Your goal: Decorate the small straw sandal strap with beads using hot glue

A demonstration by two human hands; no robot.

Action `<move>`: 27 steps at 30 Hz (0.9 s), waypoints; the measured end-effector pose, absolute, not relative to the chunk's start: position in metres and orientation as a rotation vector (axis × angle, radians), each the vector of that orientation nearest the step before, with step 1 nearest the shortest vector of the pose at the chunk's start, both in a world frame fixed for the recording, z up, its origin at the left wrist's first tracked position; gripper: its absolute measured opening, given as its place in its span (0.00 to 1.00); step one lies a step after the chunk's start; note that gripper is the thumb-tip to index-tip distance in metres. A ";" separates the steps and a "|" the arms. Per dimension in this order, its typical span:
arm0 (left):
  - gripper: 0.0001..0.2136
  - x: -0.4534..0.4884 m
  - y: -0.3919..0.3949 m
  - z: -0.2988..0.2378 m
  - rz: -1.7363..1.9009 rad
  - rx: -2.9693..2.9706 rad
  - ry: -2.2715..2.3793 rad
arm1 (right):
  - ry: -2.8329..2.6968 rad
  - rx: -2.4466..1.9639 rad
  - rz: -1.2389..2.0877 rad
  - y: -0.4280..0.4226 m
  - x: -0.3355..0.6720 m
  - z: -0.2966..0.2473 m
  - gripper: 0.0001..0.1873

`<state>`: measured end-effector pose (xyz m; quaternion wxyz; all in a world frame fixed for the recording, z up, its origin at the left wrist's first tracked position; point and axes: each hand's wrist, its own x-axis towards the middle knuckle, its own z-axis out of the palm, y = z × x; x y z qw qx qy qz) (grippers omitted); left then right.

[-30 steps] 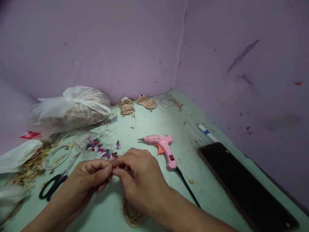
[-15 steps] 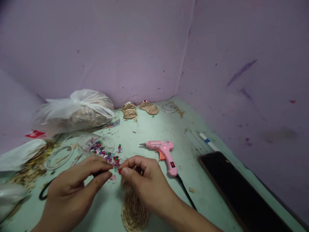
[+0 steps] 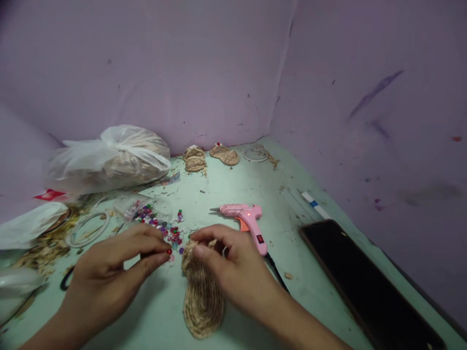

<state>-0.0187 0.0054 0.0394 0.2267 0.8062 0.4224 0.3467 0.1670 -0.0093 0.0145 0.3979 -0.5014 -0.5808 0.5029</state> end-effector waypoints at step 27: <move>0.06 -0.003 0.020 0.009 0.696 1.836 1.322 | -1.920 -1.447 0.781 -0.014 0.172 -0.023 0.27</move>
